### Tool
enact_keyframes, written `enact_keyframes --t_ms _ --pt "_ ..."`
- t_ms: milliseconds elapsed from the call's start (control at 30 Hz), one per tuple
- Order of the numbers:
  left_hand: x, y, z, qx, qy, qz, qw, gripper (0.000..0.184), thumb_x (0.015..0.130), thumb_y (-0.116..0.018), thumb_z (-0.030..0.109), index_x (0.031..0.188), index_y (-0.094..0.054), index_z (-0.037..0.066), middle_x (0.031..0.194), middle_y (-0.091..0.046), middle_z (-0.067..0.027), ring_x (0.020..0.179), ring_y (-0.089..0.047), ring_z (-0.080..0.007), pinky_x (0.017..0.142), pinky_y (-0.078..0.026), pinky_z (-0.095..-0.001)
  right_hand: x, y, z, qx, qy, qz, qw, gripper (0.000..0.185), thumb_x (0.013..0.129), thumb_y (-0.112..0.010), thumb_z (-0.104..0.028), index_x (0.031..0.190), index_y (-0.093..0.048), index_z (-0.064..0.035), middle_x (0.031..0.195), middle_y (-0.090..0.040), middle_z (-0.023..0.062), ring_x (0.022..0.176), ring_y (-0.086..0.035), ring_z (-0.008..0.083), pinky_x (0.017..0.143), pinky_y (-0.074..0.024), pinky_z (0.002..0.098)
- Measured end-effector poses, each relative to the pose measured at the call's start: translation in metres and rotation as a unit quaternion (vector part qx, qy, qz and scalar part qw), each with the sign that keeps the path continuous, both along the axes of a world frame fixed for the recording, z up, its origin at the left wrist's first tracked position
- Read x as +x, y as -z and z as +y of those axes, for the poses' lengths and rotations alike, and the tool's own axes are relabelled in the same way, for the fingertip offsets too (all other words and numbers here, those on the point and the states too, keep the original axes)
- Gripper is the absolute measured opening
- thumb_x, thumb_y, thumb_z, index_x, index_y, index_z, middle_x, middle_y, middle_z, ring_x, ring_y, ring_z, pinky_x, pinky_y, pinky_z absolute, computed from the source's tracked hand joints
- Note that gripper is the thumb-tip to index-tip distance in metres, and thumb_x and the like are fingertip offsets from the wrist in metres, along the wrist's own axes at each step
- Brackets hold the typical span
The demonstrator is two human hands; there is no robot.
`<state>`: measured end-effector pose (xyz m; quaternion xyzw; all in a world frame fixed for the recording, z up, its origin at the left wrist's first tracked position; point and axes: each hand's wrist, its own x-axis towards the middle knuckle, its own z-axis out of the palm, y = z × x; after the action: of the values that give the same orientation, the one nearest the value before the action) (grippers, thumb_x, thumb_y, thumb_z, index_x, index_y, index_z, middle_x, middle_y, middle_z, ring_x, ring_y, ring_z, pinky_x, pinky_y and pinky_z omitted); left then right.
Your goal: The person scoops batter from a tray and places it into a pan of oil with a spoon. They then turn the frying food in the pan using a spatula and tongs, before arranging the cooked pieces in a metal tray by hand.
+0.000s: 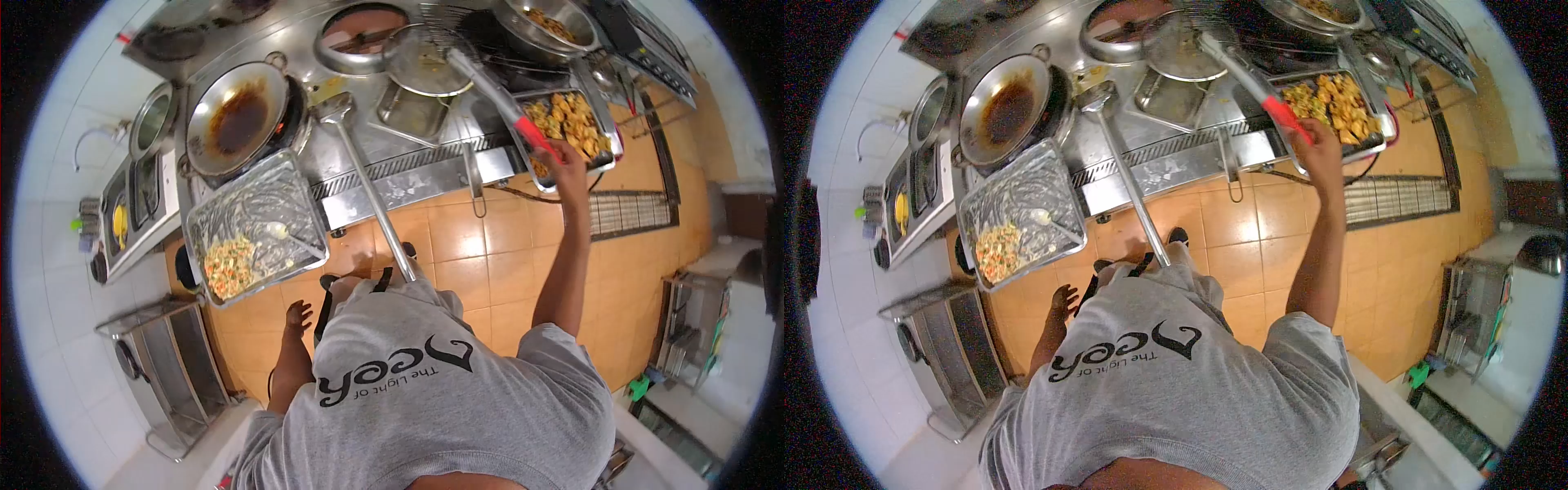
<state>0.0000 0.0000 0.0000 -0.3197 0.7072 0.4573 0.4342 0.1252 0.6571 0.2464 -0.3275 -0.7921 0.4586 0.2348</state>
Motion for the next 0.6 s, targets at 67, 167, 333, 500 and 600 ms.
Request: enact_keyframes --t_ms 67,167,333,500,600 --pt "0.011 -0.007 -0.007 0.000 -0.006 0.017 1.000 0.043 0.087 -0.044 0.042 0.122 -0.042 0.018 0.115 -0.055 -0.0034 0.100 -0.051 -0.0213 0.082 -0.035 -0.0468 -0.031 -0.009 -0.034 0.095 -0.003 -0.087 0.992 0.041 0.074 -0.066 -0.031 0.098 -0.059 0.0014 0.078 -0.062 0.0174 0.071 -0.061 0.0253 0.065 -0.0472 0.0325" --pt "0.011 -0.008 -0.011 -0.002 -0.019 0.026 0.999 0.041 0.088 -0.041 0.038 0.124 -0.040 0.018 0.117 -0.054 -0.0043 0.103 -0.050 -0.0227 0.085 -0.035 -0.0488 -0.082 0.010 -0.063 0.304 -0.045 -0.077 0.948 0.034 0.077 -0.063 -0.025 0.099 -0.058 0.0000 0.084 -0.062 0.0159 0.077 -0.060 0.0302 0.068 -0.0465 0.0366" --pt "0.023 -0.017 -0.050 -0.016 -0.065 0.022 0.998 0.043 0.089 -0.039 0.038 0.126 -0.039 0.016 0.119 -0.054 -0.0050 0.104 -0.050 -0.0240 0.086 -0.035 -0.0495 -0.106 0.046 -0.078 0.316 -0.042 -0.071 0.945 0.036 0.080 -0.060 -0.030 0.103 -0.055 -0.0026 0.088 -0.057 0.0175 0.080 -0.056 0.0363 0.066 -0.0463 0.0436" --pt "0.036 -0.017 -0.080 -0.033 -0.108 0.000 0.994 0.044 0.088 -0.043 0.037 0.126 -0.038 0.015 0.119 -0.054 -0.0053 0.103 -0.052 -0.0236 0.086 -0.035 -0.0504 -0.114 0.060 -0.085 0.265 -0.020 -0.044 0.963 0.036 0.085 -0.055 -0.030 0.106 -0.054 -0.0010 0.085 -0.056 0.0174 0.076 -0.055 0.0351 0.066 -0.0446 0.0420" --pt "0.039 -0.011 -0.090 -0.020 -0.122 -0.005 0.992 0.046 0.086 -0.046 0.039 0.125 -0.039 0.015 0.118 -0.054 -0.0053 0.102 -0.052 -0.0233 0.086 -0.034 -0.0506 -0.108 0.056 -0.092 0.256 -0.003 -0.032 0.966 0.036 0.086 -0.054 -0.030 0.107 -0.053 -0.0008 0.085 -0.056 0.0177 0.076 -0.055 0.0348 0.067 -0.0444 0.0413"
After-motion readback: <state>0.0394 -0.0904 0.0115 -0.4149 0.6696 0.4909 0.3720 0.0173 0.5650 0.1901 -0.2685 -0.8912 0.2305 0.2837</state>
